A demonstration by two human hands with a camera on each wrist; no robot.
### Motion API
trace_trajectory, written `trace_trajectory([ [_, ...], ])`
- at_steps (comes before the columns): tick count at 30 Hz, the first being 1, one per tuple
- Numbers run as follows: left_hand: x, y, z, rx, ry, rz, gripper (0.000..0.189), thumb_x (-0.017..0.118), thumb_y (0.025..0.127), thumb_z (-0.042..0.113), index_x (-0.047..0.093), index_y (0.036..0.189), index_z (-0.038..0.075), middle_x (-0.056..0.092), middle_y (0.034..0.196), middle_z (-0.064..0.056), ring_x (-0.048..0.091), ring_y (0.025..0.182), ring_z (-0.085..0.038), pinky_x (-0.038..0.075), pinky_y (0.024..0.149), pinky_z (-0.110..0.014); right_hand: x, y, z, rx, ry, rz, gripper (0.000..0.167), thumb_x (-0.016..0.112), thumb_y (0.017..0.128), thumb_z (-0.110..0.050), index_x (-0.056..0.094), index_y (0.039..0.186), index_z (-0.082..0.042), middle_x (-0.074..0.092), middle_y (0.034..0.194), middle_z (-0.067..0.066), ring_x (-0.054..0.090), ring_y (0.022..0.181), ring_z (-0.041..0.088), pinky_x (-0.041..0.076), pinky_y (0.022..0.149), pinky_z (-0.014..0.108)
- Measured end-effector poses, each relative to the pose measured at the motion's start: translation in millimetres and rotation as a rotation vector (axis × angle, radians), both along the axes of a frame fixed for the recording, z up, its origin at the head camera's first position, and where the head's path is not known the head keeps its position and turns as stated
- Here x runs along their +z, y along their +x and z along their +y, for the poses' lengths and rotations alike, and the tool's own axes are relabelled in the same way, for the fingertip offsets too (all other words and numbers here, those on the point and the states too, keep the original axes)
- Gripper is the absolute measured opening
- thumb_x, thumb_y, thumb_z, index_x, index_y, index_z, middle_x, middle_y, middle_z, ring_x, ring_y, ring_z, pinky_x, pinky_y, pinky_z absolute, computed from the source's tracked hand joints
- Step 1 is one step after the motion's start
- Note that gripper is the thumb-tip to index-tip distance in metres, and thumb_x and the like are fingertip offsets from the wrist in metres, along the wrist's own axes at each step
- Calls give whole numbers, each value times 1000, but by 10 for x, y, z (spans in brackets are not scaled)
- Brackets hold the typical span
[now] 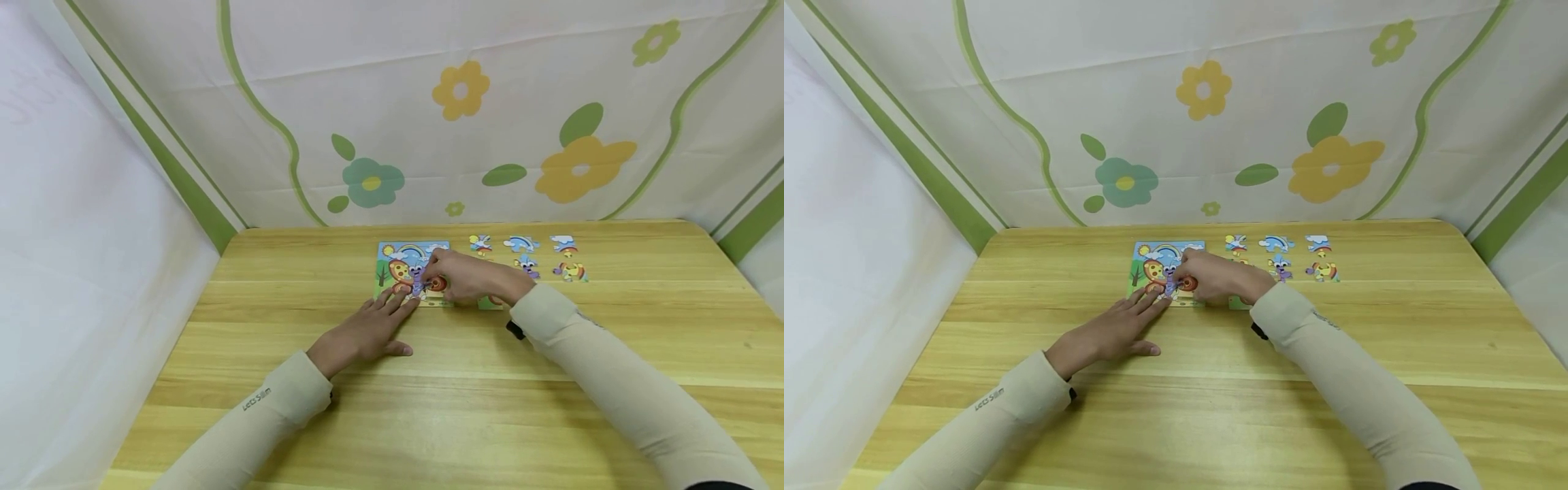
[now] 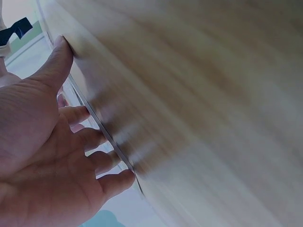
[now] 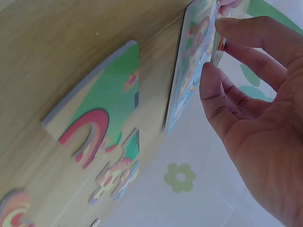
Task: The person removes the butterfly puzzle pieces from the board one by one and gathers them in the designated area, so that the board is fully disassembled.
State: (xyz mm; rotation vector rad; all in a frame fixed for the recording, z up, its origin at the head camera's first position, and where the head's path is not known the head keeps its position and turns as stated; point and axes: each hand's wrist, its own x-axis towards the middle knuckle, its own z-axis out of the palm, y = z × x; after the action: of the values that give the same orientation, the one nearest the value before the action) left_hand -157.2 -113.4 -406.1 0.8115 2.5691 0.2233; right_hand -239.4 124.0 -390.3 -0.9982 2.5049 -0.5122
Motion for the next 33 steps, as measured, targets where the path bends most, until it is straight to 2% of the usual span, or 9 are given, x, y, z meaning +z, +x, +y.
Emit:
trace_trajectory([
  [8, 9, 8, -5, -6, 14, 2, 88, 61, 102, 52, 17, 170, 19, 6, 178, -9, 4, 165, -36, 18, 129, -60, 61, 59, 231, -13, -36, 59, 51, 65, 87, 10, 70, 135, -6, 56, 139, 17, 54, 128, 35, 53, 98, 47],
  [15, 13, 12, -3, -6, 20, 0, 88, 62, 102, 51, 16, 170, 19, 6, 178, -9, 4, 165, -37, 17, 130, -60, 55, 133, 573, -48, -68, 104, 54, 63, 87, 14, 68, 137, -6, 55, 134, 15, 53, 109, 27, 45, 83, 40],
  [22, 0, 15, -11, -8, 22, 1, 88, 61, 102, 51, 15, 170, 19, 5, 178, -9, 3, 165, -36, 17, 130, -60, 71, 248, 940, -94, -85, 142, 47, 66, 87, 9, 71, 131, -5, 56, 137, 17, 55, 112, 32, 50, 85, 43],
  [28, -19, 10, -14, -12, 17, 6, 89, 61, 102, 51, 14, 170, 19, 4, 178, -9, 3, 165, -36, 17, 130, -60, 63, 342, 1227, -115, -94, 181, 50, 66, 83, 13, 71, 130, -4, 59, 132, 14, 55, 103, 23, 53, 81, 39],
  [33, -41, 5, -18, -13, 14, 12, 89, 61, 102, 52, 14, 171, 20, 4, 178, -8, 2, 165, -35, 17, 130, -59, -2, 406, 1444, -151, -112, 188, 52, 69, 81, 16, 69, 130, 0, 59, 134, 20, 59, 106, 27, 57, 79, 40],
])
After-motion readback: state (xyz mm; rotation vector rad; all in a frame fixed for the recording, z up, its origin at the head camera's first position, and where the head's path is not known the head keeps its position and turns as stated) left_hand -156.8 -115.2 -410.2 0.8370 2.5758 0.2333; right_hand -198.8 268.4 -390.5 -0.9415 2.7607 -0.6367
